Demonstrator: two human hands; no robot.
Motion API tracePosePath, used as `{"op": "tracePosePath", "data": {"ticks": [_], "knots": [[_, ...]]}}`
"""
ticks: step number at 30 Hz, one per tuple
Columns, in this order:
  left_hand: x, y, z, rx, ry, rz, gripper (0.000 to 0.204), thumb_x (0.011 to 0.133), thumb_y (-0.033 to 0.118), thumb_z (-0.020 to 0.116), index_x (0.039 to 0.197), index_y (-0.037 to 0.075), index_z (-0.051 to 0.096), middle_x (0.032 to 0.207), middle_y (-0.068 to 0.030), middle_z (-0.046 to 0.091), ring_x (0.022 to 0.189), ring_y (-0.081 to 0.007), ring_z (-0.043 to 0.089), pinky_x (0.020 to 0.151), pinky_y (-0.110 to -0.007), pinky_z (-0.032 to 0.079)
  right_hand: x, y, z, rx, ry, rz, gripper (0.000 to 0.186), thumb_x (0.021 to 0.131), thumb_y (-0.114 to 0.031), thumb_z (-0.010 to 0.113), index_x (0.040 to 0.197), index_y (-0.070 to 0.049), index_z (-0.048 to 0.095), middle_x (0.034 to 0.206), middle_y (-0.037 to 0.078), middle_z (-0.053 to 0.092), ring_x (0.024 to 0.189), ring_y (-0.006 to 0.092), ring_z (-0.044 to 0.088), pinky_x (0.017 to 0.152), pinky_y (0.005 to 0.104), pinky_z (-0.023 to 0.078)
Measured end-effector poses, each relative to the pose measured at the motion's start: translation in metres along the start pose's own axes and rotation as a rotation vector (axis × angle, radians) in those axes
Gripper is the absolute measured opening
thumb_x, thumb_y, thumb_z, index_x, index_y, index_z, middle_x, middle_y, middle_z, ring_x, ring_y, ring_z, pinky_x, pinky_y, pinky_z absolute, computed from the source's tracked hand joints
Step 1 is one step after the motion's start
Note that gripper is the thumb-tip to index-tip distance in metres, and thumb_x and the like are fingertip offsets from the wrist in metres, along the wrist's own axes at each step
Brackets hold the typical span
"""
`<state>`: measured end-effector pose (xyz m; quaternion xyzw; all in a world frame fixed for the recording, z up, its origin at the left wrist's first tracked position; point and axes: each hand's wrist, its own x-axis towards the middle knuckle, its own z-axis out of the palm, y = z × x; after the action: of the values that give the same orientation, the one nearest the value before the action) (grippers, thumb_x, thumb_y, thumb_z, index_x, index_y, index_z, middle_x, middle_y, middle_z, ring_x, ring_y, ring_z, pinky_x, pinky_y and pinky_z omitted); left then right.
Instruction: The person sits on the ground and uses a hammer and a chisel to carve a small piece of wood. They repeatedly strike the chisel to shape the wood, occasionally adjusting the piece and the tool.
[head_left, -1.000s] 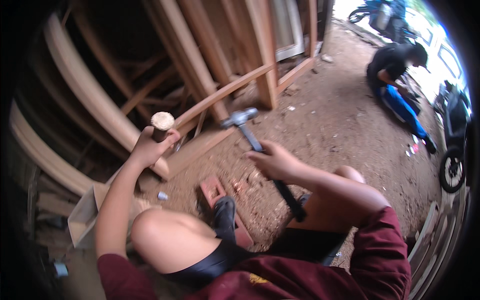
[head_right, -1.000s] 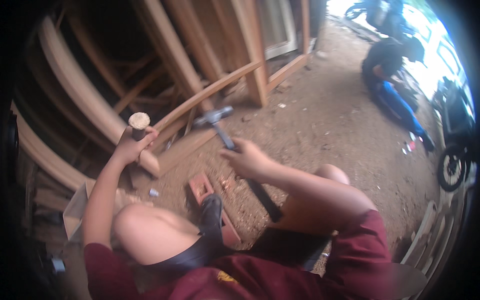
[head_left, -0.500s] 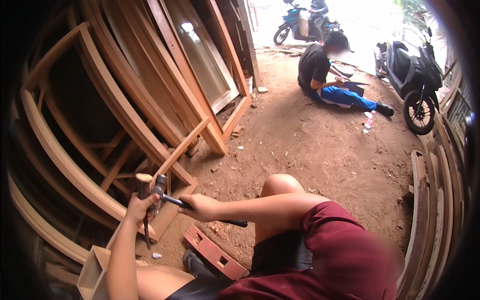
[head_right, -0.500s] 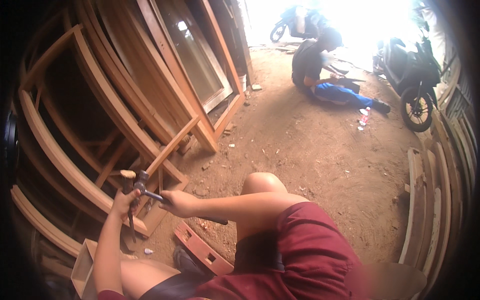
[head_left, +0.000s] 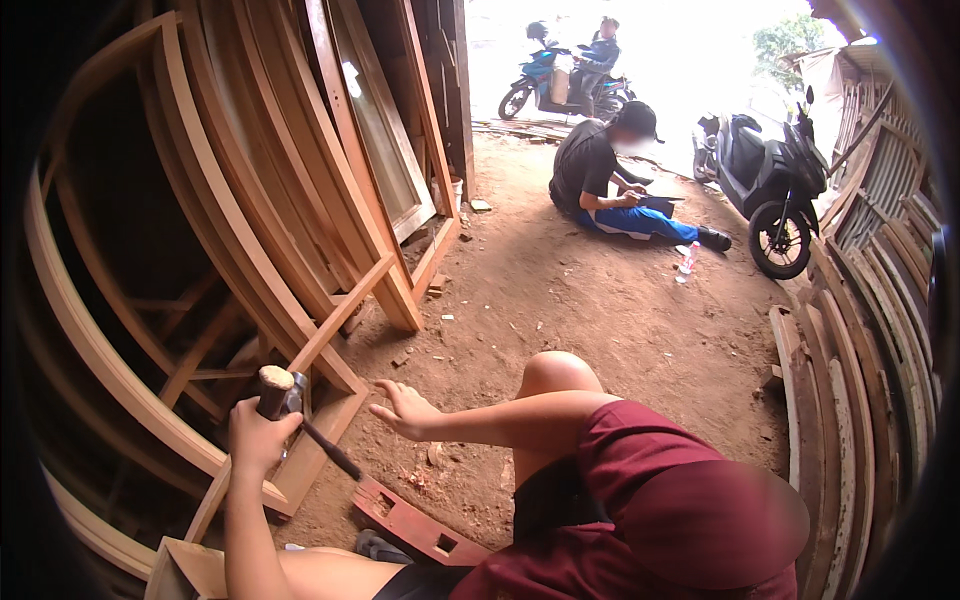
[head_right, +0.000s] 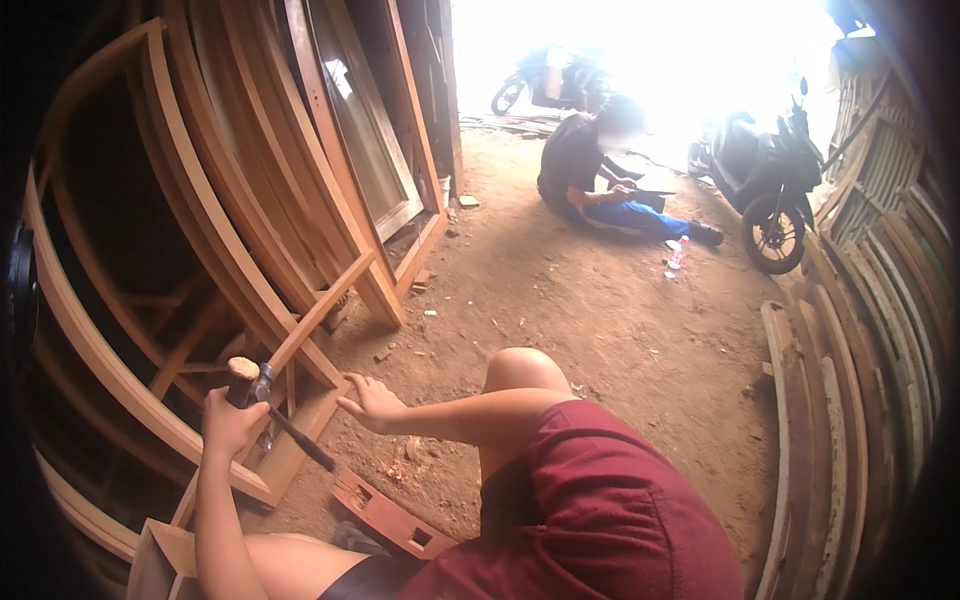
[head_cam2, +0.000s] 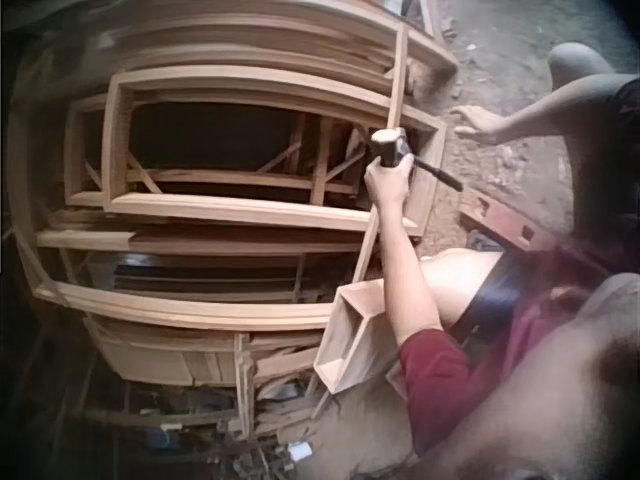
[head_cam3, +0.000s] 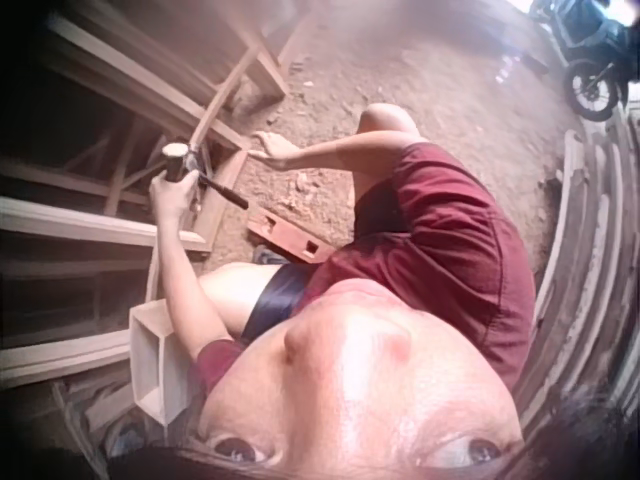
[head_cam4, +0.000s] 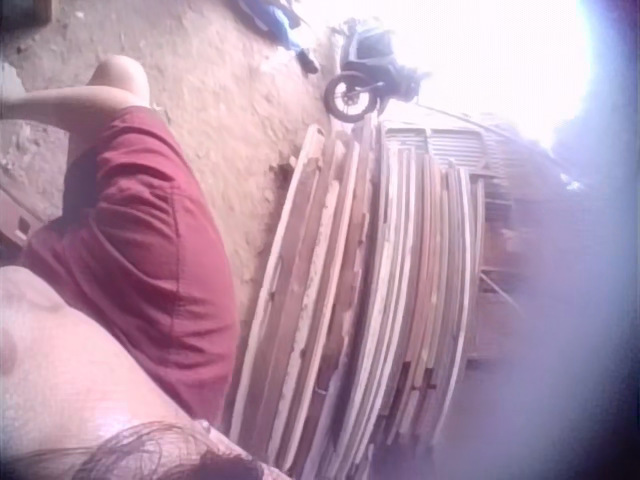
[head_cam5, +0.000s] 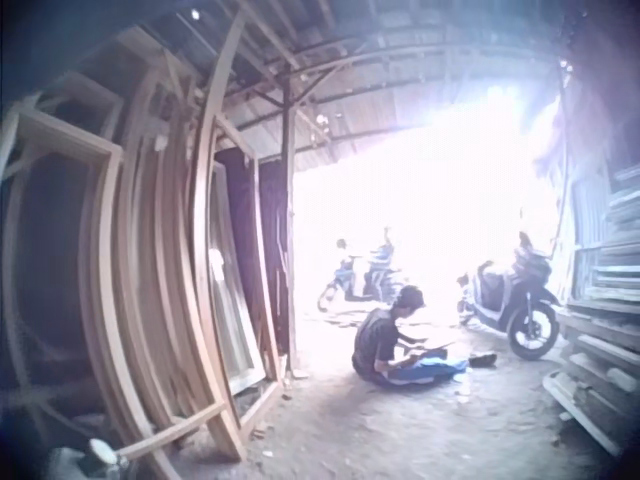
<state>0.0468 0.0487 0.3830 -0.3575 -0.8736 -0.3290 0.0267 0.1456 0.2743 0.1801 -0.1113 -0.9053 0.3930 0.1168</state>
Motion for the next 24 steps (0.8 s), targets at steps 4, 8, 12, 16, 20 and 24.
{"op": "tracePosePath", "data": {"ticks": [4, 8, 12, 16, 20, 24], "knots": [[0.011, -0.004, -0.006, 0.169, 0.077, -0.043, 0.024, 0.067, 0.02, 0.078, 0.076, -0.001, 0.07, 0.074, -0.0208, 0.07, 0.076, -0.0378, 0.07, 0.07, -0.044, 0.054, -0.013, 0.072, 0.075, -0.353, -0.731, 0.293, 0.077, 0.092, -0.057, 0.061, 0.143, -0.005, 0.036, 0.125, 0.026, 0.057, 0.108, 0.0398, 0.06, 0.09, 0.0511, 0.048], [0.026, -0.02, -0.01, 0.161, 0.131, -0.057, 0.026, 0.067, 0.021, 0.079, 0.078, -0.001, 0.071, 0.075, -0.022, 0.07, 0.076, -0.038, 0.071, 0.072, -0.046, 0.055, -0.074, 0.08, 0.188, -0.402, -0.748, 0.242, 0.086, 0.083, -0.062, 0.068, 0.142, -0.005, 0.04, 0.127, 0.029, 0.057, 0.12, 0.0451, 0.054, 0.091, 0.0538, 0.048], [0.033, -0.036, -0.008, 0.059, 0.108, -0.092, 0.028, 0.068, 0.022, 0.08, 0.078, -0.002, 0.071, 0.073, -0.0209, 0.069, 0.072, -0.0354, 0.07, 0.069, -0.044, 0.053, -0.132, 0.053, 0.25, -0.313, -0.653, 0.278, 0.09, 0.079, -0.061, 0.07, 0.151, -0.019, 0.036, 0.144, 0.021, 0.042, 0.135, 0.0385, 0.042, 0.099, 0.0503, 0.046], [0.029, -0.046, -0.002, -0.087, 0.084, -0.128, 0.028, 0.069, 0.021, 0.081, 0.076, -0.003, 0.068, 0.066, -0.0133, 0.065, 0.062, -0.0245, 0.065, 0.063, -0.04, 0.049, -0.153, 0.041, 0.265, -0.468, -0.474, 0.259, 0.086, 0.074, -0.048, 0.076, 0.146, -0.02, 0.038, 0.134, 0.017, 0.042, 0.122, 0.0331, 0.05, 0.09, 0.0453, 0.048], [0.024, -0.047, 0.0, -0.189, 0.084, -0.15, 0.028, 0.07, 0.019, 0.082, 0.076, -0.003, 0.067, 0.066, -0.009, 0.065, 0.061, -0.0192, 0.06, 0.062, -0.037, 0.047, -0.154, 0.044, 0.274, -0.463, -0.397, 0.319, 0.096, 0.07, -0.044, 0.08, 0.15, -0.019, 0.032, 0.135, 0.017, 0.042, 0.122, 0.0329, 0.05, 0.088, 0.0444, 0.048], [0.019, -0.041, -0.004, -0.143, 0.119, -0.125, 0.024, 0.072, 0.015, 0.081, 0.077, -0.003, 0.066, 0.068, -0.01, 0.067, 0.061, -0.019, 0.061, 0.062, -0.037, 0.047, -0.153, 0.036, 0.288, -0.564, -0.292, 0.386, 0.049, 0.091, -0.033, 0.055, 0.139, -0.027, 0.043, 0.126, 0.011, 0.047, 0.121, 0.0271, 0.051, 0.085, 0.0438, 0.046]]}}
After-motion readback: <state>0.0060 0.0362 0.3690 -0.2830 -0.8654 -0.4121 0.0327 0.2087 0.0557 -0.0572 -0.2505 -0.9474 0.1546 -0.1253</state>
